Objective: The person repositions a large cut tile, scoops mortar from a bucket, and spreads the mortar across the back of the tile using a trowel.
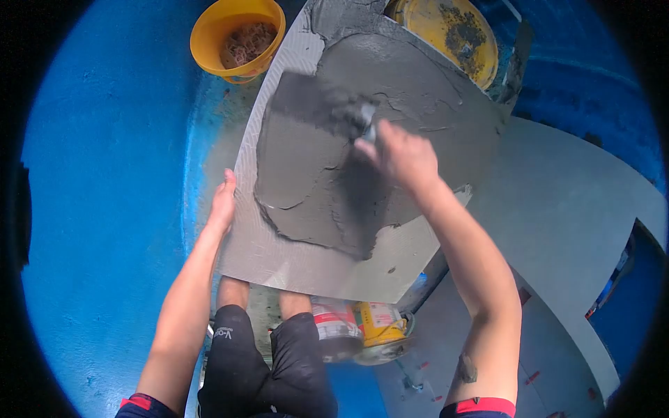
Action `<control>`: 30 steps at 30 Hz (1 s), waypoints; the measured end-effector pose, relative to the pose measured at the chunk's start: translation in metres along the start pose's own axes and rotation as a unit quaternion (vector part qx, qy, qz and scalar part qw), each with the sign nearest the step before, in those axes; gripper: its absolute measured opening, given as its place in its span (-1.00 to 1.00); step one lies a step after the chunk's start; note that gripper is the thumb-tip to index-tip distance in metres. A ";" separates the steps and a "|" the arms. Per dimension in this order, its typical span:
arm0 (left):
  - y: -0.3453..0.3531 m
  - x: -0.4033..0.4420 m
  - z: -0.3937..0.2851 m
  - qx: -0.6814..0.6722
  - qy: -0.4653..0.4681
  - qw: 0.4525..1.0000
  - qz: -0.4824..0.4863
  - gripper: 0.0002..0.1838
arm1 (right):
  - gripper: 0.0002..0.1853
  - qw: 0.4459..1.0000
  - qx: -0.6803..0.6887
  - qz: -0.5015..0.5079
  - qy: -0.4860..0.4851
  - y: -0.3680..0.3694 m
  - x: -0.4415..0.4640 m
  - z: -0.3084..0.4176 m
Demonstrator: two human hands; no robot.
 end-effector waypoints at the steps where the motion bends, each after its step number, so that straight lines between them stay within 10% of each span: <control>1: 0.001 0.001 0.002 -0.004 0.001 1.000 0.000 -0.08 | -0.49 1.000 0.001 0.010 0.028 -0.001 0.017 -0.012; 8: -0.001 0.003 0.004 0.007 0.023 1.000 -0.019 -0.10 | -0.37 0.925 0.229 0.208 0.219 0.001 0.064 -0.070; 19: -0.006 0.010 0.012 0.020 0.035 0.999 -0.018 -0.08 | -0.40 0.889 0.286 0.344 0.099 0.021 -0.005 0.005; 25: -0.001 0.002 0.001 0.014 0.025 1.000 -0.010 -0.07 | -0.44 0.986 0.025 0.166 -0.022 0.010 -0.038 0.016; 30: -0.005 0.006 0.010 0.018 0.032 0.999 -0.031 -0.02 | -0.44 0.986 0.030 0.078 0.145 -0.003 0.027 -0.077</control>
Point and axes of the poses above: each hand's wrist, its own x-axis towards the middle knuckle, its own y-axis out of the palm, z = x × y, the point moved 6 cm from there along x, towards the middle knuckle, and after that the axes turned 10 degrees about -x, right-handed, at the moved point
